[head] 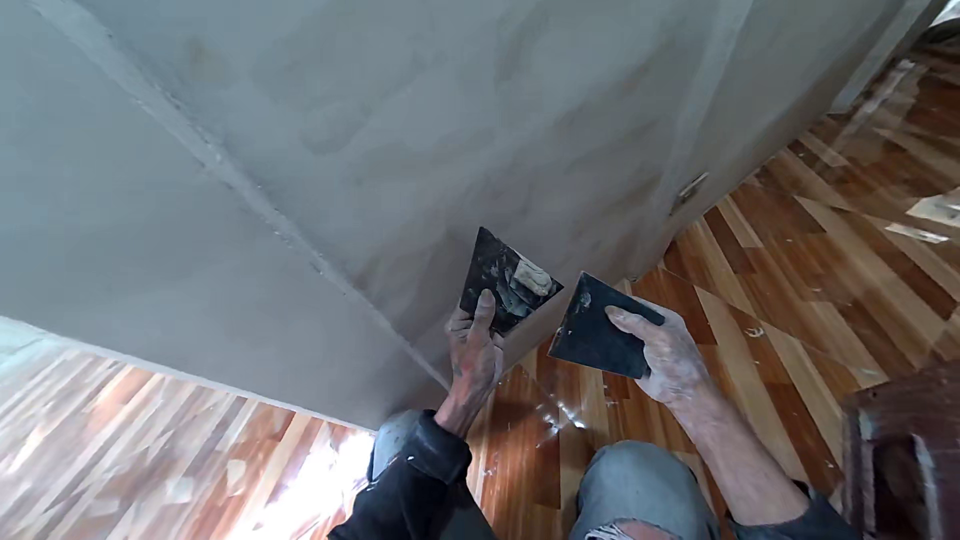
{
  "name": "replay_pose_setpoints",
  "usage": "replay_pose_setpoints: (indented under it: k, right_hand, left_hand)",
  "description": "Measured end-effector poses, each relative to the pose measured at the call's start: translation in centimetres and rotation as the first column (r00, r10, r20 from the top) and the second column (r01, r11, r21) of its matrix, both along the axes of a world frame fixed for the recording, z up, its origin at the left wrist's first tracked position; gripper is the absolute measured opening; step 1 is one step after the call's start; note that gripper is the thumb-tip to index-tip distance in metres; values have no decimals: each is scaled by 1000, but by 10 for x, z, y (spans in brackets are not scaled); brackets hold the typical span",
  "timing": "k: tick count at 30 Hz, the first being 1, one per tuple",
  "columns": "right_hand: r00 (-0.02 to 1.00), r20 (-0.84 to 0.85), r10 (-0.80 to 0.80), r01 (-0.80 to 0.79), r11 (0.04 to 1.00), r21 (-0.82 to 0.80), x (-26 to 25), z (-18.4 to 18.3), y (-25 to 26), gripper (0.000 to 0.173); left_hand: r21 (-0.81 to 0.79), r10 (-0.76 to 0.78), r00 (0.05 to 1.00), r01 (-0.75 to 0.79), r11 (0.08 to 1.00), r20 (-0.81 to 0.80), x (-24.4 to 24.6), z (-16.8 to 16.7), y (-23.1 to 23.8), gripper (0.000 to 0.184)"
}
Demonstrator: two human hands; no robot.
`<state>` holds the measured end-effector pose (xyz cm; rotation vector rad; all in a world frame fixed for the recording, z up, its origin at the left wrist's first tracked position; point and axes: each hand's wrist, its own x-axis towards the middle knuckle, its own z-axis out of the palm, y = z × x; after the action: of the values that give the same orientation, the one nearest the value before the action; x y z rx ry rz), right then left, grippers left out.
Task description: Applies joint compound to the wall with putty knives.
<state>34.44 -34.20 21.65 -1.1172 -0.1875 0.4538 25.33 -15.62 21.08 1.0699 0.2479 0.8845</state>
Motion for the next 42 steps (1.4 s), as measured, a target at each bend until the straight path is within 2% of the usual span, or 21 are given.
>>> replay_pose_setpoints:
  k: [2, 5, 11, 17, 22, 24, 26, 29, 31, 34, 37, 39, 42]
  right_hand:
    - [1000, -22, 14, -13, 999, 42, -5, 8, 11, 16]
    - [996, 88, -4, 2, 1000, 25, -7, 7, 24, 12]
    - [980, 198, -36, 33, 999, 18, -8, 4, 38, 11]
    - [973, 227, -52, 40, 998, 55, -8, 4, 47, 10]
    - [973, 222, -57, 35, 994, 100, -7, 9, 54, 11]
    - [947, 312, -79, 46, 993, 110, -1, 13, 54, 12]
    - [835, 533, -135, 103, 991, 90, 11, 26, 56, 14]
    - [479, 859, -183, 304, 952, 33, 28, 62, 67, 18]
    - [268, 955, -128, 409, 912, 8, 35, 85, 82, 22]
    - [50, 998, -35, 504, 863, 5, 39, 107, 106, 29]
    - [-27, 998, 54, 606, 795, -27, 40, 119, 125, 39]
    - [-10, 996, 91, 649, 758, -63, 38, 122, 134, 43]
    - [-3, 997, 81, 637, 769, -61, 38, 117, 144, 47]
  left_hand:
    - [63, 14, 1000, -15, 998, 8, 0, -4, 1, 17]
    - [135, 30, 999, -32, 990, 17, -1, -7, -2, 15]
    - [231, 38, 999, -46, 972, 37, -3, -9, -7, 15]
    - [363, 59, 997, -73, 929, 49, -4, -15, -4, 15]
    - [476, 98, 994, -68, 877, -38, -15, -13, 1, 16]
    - [473, 155, 987, -114, 874, -49, -27, -12, 12, 16]
    - [441, 218, 974, -169, 882, -63, -44, -10, 30, 16]
    - [379, 246, 963, -187, 906, -113, -73, -16, 52, 16]
    - [344, 233, 960, -169, 924, -153, -89, -20, 61, 16]
    - [344, 199, 964, -128, 930, -179, -106, -24, 67, 16]
    - [327, 169, 970, -105, 939, -174, -113, -25, 72, 15]
    - [296, 145, 974, -88, 951, -175, -116, -28, 76, 15]
    - [267, 121, 970, -62, 962, -210, -121, -31, 81, 14]
